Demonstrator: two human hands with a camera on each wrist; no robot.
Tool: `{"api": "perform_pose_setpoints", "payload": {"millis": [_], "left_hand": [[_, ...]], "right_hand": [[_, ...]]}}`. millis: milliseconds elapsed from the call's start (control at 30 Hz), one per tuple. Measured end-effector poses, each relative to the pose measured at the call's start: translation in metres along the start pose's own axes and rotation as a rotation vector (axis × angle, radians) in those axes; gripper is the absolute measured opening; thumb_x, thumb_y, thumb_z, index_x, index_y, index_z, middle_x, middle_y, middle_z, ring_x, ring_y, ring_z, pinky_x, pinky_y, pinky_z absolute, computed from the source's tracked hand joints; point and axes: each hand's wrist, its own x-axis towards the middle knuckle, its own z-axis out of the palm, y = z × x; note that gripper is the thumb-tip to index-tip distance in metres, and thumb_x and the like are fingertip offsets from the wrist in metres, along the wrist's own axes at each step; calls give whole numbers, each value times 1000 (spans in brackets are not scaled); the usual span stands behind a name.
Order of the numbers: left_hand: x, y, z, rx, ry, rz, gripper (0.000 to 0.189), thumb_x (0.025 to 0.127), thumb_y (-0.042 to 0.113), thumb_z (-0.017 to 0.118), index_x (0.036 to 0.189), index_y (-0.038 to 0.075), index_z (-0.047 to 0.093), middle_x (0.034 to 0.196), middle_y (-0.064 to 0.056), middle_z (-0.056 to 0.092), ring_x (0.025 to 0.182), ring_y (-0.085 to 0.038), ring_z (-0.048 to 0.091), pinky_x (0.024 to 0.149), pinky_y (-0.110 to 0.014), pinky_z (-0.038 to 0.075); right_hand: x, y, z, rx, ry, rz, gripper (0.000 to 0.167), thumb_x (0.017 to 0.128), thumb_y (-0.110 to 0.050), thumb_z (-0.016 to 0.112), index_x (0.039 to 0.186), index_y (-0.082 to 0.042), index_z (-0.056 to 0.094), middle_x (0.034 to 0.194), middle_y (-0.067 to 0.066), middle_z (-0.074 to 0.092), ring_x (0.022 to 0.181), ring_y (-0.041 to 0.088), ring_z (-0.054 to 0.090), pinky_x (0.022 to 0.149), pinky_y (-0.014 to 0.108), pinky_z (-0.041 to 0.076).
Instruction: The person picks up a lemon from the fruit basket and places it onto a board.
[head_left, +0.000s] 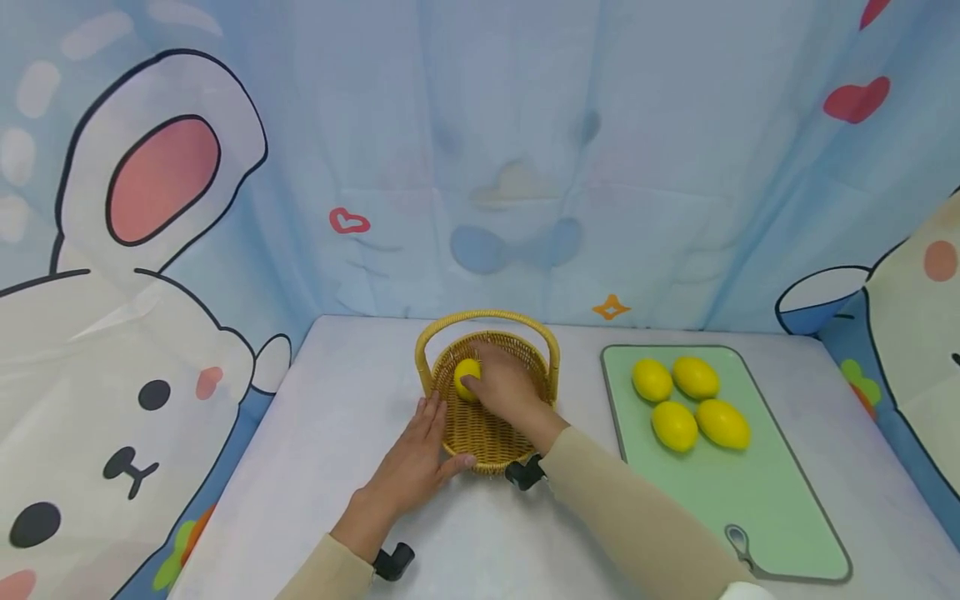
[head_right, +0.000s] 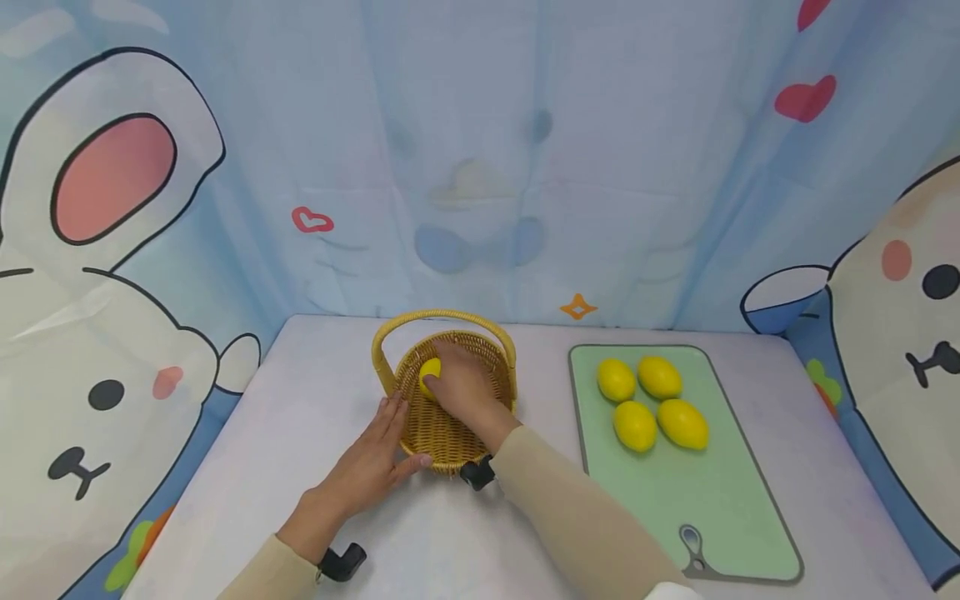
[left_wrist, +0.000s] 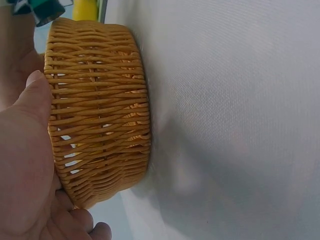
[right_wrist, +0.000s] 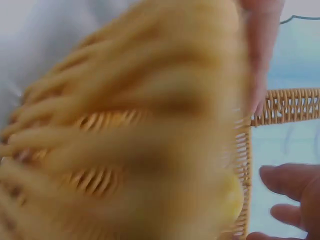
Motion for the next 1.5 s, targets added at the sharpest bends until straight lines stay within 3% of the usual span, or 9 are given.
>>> {"api": "perform_pose_setpoints", "payload": {"millis": [300,400,567,733,833,1000,1133,1267,1500], "left_hand": [[-1,0,2,-3,-14,-4,100,103,66,50,167,-2,17,177,-17,6,165,-34,6,132,-49,21],[-1,0,2,-5,-12,5,99,103,66,50,167,-2,17,177,-18,6,164,-35,6,131,-49,21],[0,1,0,1,-7,2,100,103,66,51,167,-3,16,177,-19,6,164,-35,7,131,-49,22],[0,0,1,0,-19,-3,102,102,68,50,168,-1,14,178,-17,5,165,-33,5,132,-49,20],[0,-2,1,2,-17,-1,103,102,70,48,168,-1,13,178,-17,4,165,-32,5,132,-48,19],[0,-3,2,2,-16,5,104,101,71,47,168,-1,12,178,-17,5,165,-33,5,132,-48,19],[1,-1,2,1,-17,4,103,101,71,48,168,-1,15,178,-17,5,165,-33,5,132,-49,20],[1,-1,2,-2,-15,0,102,102,70,49,167,-2,17,177,-17,6,164,-35,7,131,-49,21],[0,-1,1,-4,-2,0,101,102,68,52,167,-2,20,177,-19,9,164,-36,9,131,-51,23]], "right_hand": [[1,-1,14,74,-178,21,68,99,-24,76,159,-7,47,153,16,58,132,34,62,110,50,53],[-1,5,20,128,-190,33,70,98,-24,77,159,-11,47,155,15,57,132,33,61,109,50,52],[0,14,25,207,-222,-43,72,97,-20,78,161,-15,45,165,11,46,145,34,51,119,54,44],[-2,19,28,241,-259,-88,72,95,-17,80,159,-18,47,161,9,50,135,30,57,112,51,49],[-3,19,30,236,-250,-102,73,94,-22,82,158,-21,48,158,7,53,127,27,60,108,48,52],[-7,17,30,187,-202,-94,74,93,-33,84,158,-22,48,159,5,53,132,27,60,112,48,50],[-12,14,23,197,-154,-71,73,96,-27,81,159,-24,46,162,6,50,137,30,58,114,51,50],[-17,14,15,217,-105,-67,74,96,-24,82,159,-27,43,157,10,54,130,30,62,107,51,54],[-34,19,1,309,-35,-95,76,96,-22,82,158,-19,39,157,11,50,123,28,65,100,46,59]]}}
